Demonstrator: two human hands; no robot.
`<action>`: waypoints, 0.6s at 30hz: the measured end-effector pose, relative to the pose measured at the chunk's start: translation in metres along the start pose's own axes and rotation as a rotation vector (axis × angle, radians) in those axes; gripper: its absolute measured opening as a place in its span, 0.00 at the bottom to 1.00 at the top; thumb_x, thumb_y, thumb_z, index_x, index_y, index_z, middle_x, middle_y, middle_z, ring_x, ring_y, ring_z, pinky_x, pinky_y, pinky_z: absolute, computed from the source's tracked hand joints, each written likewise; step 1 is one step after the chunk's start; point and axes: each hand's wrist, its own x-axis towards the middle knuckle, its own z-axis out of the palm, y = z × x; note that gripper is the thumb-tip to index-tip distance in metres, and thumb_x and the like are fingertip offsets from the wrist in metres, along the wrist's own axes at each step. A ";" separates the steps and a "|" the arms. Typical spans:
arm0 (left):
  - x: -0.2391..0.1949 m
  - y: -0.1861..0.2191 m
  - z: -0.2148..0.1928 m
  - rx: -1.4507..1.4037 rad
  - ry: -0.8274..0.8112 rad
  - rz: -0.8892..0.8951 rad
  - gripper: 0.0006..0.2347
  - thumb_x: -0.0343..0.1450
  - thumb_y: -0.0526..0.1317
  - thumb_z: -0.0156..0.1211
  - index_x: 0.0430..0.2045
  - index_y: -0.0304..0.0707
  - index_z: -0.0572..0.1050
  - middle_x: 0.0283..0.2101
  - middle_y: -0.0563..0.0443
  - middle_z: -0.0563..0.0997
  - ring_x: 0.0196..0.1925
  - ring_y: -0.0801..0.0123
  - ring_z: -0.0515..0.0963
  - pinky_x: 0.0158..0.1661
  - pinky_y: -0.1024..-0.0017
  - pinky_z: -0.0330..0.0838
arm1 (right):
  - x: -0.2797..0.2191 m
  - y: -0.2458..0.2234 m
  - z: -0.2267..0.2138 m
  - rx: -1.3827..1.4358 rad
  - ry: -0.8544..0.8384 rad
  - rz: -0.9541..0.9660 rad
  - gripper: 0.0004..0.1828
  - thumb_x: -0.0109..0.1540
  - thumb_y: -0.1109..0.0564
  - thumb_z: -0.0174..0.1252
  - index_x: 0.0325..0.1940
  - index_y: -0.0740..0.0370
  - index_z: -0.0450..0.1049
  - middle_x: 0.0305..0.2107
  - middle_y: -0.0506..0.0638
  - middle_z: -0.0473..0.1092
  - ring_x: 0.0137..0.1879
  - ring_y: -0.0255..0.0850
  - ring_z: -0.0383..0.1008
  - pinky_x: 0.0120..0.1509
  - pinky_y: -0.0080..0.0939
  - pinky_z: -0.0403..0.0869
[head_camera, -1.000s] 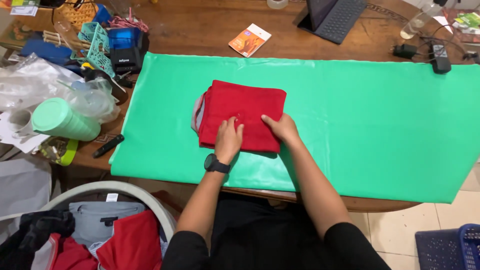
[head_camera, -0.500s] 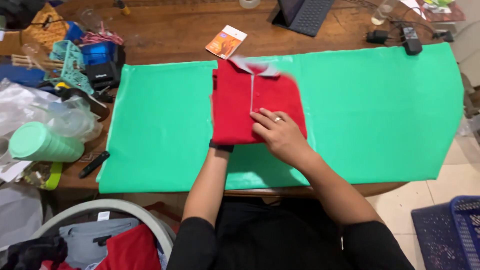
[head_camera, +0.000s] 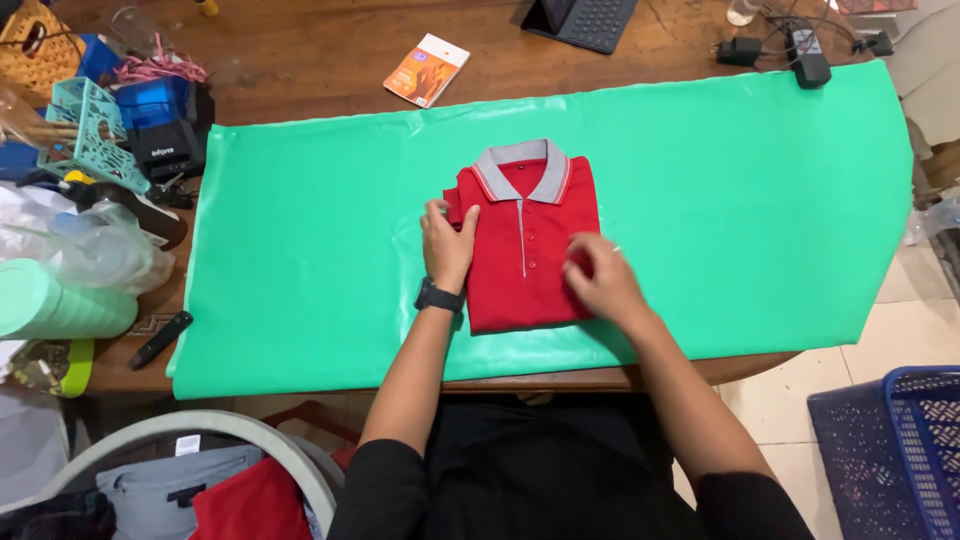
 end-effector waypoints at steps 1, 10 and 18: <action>0.009 -0.012 0.009 0.003 -0.001 0.005 0.26 0.73 0.62 0.71 0.55 0.51 0.68 0.52 0.46 0.76 0.59 0.44 0.82 0.57 0.51 0.80 | 0.011 0.012 0.005 0.003 0.005 0.001 0.16 0.65 0.53 0.69 0.57 0.50 0.78 0.58 0.53 0.77 0.69 0.55 0.77 0.75 0.58 0.72; 0.016 -0.030 0.020 -0.116 0.080 -0.076 0.07 0.81 0.46 0.59 0.42 0.46 0.72 0.41 0.37 0.86 0.46 0.40 0.87 0.46 0.49 0.82 | 0.078 0.005 0.007 -0.173 0.032 0.454 0.43 0.71 0.31 0.63 0.77 0.64 0.63 0.61 0.67 0.68 0.65 0.74 0.76 0.66 0.73 0.75; 0.045 0.017 0.006 -0.729 -0.359 -0.529 0.23 0.67 0.49 0.82 0.45 0.24 0.84 0.32 0.29 0.86 0.31 0.45 0.89 0.30 0.49 0.82 | 0.136 0.031 0.024 0.524 -0.169 0.735 0.35 0.57 0.44 0.80 0.58 0.70 0.80 0.40 0.70 0.80 0.43 0.66 0.85 0.43 0.69 0.81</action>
